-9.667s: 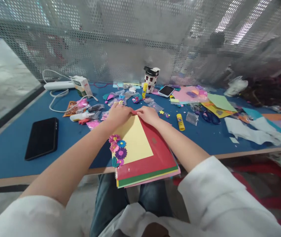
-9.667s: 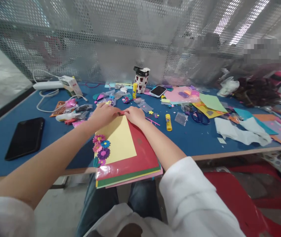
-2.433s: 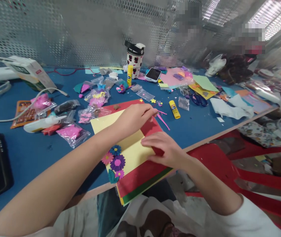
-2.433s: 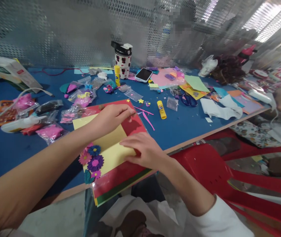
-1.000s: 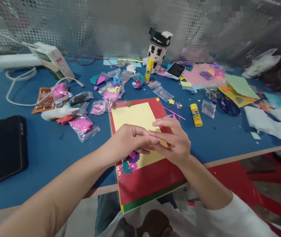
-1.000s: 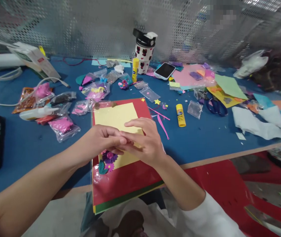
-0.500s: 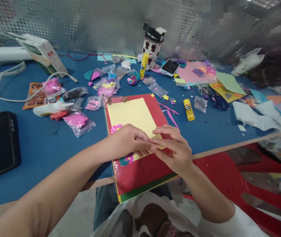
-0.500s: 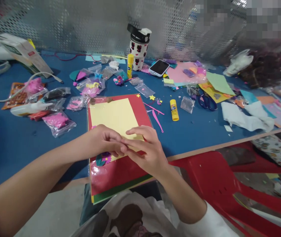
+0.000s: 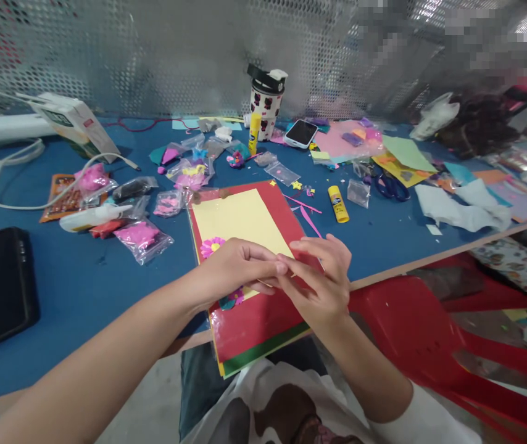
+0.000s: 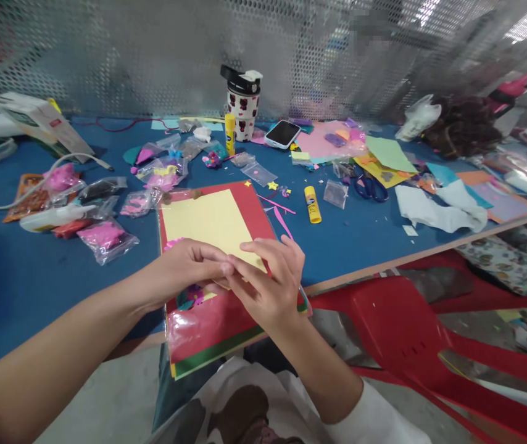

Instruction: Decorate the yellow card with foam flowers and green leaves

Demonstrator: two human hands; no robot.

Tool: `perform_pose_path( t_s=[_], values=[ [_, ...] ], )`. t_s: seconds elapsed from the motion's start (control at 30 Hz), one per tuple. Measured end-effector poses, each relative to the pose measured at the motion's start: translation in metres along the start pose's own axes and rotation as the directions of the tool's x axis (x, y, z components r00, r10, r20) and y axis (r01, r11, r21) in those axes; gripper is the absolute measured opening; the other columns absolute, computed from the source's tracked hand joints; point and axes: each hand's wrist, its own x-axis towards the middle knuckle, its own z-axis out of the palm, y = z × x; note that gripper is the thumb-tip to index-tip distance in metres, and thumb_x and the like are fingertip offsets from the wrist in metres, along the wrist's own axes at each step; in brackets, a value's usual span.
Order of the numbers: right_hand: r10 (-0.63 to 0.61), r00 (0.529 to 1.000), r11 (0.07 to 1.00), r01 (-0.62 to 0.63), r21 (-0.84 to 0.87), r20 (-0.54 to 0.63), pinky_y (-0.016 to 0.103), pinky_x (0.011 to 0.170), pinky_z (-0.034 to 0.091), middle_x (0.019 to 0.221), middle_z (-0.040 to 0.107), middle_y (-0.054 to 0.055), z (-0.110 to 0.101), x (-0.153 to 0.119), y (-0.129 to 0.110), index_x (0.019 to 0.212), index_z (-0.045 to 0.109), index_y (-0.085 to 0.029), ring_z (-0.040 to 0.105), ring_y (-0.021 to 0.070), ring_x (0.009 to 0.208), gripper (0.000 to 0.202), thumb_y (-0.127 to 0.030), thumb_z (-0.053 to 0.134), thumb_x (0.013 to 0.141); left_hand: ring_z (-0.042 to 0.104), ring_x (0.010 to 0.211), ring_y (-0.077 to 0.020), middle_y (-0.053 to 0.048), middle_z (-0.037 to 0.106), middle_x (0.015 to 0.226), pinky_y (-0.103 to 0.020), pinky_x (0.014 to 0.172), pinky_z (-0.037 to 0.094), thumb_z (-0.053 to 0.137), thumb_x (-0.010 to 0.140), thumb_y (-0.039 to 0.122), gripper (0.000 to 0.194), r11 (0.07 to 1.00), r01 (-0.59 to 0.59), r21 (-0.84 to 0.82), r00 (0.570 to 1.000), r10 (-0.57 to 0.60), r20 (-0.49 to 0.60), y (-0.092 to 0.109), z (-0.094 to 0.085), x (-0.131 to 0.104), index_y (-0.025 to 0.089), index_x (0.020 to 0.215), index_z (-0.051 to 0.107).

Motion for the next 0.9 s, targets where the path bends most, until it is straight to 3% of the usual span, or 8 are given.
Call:
perform_pose_path(
  t_s=[0.13,0.47,0.73,0.9],
  values=[
    [-0.014,1.000,1.000,0.014,0.008,-0.008,0.049,0.098,0.046,0.095,0.069,0.002,0.002,0.002,-0.001,0.090,0.069,-0.035,0.068,0.0229,0.093,0.010,-0.028,0.067,0.084,0.070,0.073,-0.0128,-0.004,0.076,0.077,-0.023,0.071,0.059,0.079,0.071,0.033,0.019,1.000,0.000,-0.028,1.000,-0.001,-0.005,0.001,0.003,-0.001,0.019,0.084,0.078],
    [0.011,0.999,0.989,-0.018,0.146,0.043,0.049,0.101,0.044,0.103,0.069,0.001,0.005,0.004,0.002,0.099,0.070,-0.037,0.066,0.0228,0.099,0.020,-0.025,0.068,0.083,0.071,0.073,-0.0133,-0.004,0.076,0.075,-0.023,0.072,0.059,0.081,0.069,0.036,0.021,0.997,0.010,-0.083,1.000,-0.012,-0.017,0.001,0.000,0.000,0.018,0.079,0.077],
    [-0.051,0.997,0.980,0.037,0.196,0.063,0.046,0.097,0.048,0.106,0.070,0.004,0.008,0.008,0.010,0.098,0.071,-0.031,0.066,0.0220,0.100,0.017,-0.023,0.068,0.084,0.072,0.073,-0.0141,-0.007,0.076,0.077,-0.023,0.072,0.058,0.082,0.068,0.037,0.028,0.997,0.003,-0.082,1.000,-0.003,-0.003,0.005,-0.005,-0.001,0.016,0.087,0.078],
    [-0.025,0.999,0.984,0.031,0.177,-0.038,0.046,0.098,0.047,0.105,0.070,0.003,0.013,0.005,0.009,0.099,0.071,-0.030,0.066,0.0206,0.099,0.020,-0.019,0.069,0.083,0.072,0.082,-0.0159,-0.008,0.077,0.084,-0.024,0.076,0.058,0.082,0.068,0.039,0.035,0.991,-0.016,-0.136,1.000,0.018,0.015,0.001,-0.007,0.002,0.018,0.096,0.077]
  ],
)
